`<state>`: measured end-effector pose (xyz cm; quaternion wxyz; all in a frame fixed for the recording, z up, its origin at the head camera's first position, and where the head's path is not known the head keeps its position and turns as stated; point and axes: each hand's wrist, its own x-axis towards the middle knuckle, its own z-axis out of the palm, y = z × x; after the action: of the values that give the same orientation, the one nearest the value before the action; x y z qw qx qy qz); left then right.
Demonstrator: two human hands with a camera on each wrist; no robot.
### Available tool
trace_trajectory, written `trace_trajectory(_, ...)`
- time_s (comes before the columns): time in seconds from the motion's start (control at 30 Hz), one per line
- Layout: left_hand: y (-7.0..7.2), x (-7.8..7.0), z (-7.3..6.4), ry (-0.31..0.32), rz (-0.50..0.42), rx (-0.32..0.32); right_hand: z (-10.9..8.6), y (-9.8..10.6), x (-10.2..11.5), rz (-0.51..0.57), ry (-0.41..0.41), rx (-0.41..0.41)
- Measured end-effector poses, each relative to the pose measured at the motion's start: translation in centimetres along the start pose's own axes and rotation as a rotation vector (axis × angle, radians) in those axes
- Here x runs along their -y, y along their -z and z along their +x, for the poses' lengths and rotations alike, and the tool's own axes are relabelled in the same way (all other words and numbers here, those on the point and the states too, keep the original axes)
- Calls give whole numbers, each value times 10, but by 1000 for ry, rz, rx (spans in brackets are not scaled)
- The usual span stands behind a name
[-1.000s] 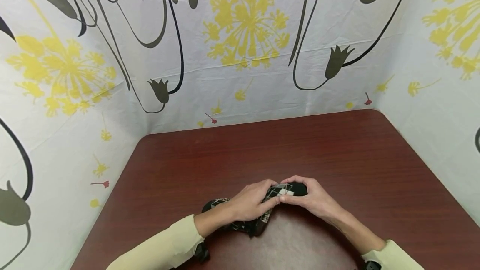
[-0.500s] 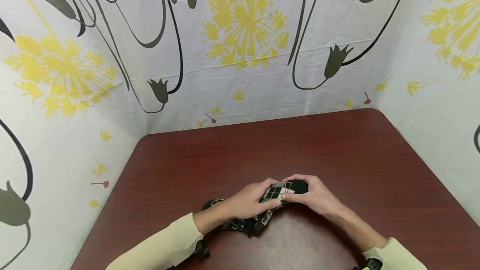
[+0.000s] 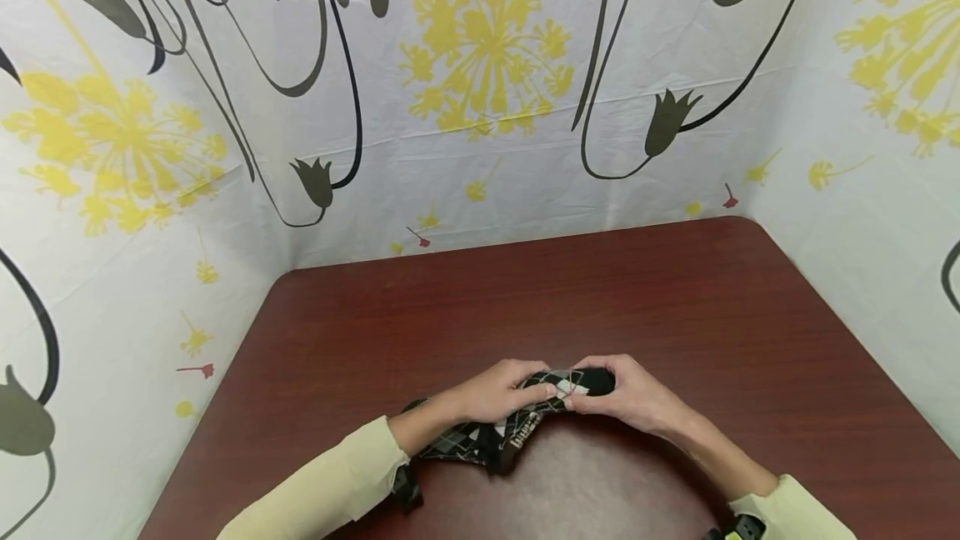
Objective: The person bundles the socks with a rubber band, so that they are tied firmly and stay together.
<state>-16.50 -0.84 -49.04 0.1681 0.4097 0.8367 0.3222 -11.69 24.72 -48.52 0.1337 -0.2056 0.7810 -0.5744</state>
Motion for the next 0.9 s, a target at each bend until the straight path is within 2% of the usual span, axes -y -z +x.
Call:
trace_trajectory(0.07,1,-3,-1,8,34,-18,1,1,0,-1,-2,-1)
trace_trajectory(0.23,-1,-17,-5,9,273,-75,3,3,0,17,-28,-17)
trace_trajectory(0.3,-3,-20,-5,4,314,-75,3,3,0,30,-34,-25)
trace_trajectory(0.4,-4,-20,-4,4,306,-66,4,2,0,41,-33,-21)
trace_trajectory(0.5,-5,-19,-3,33,265,-64,5,2,1,31,-40,8)
trace_trajectory(0.67,-6,-16,-3,76,196,-57,5,3,2,-32,-35,36)
trace_trajectory(0.9,-5,-12,-3,70,100,-34,5,4,0,-31,10,34)
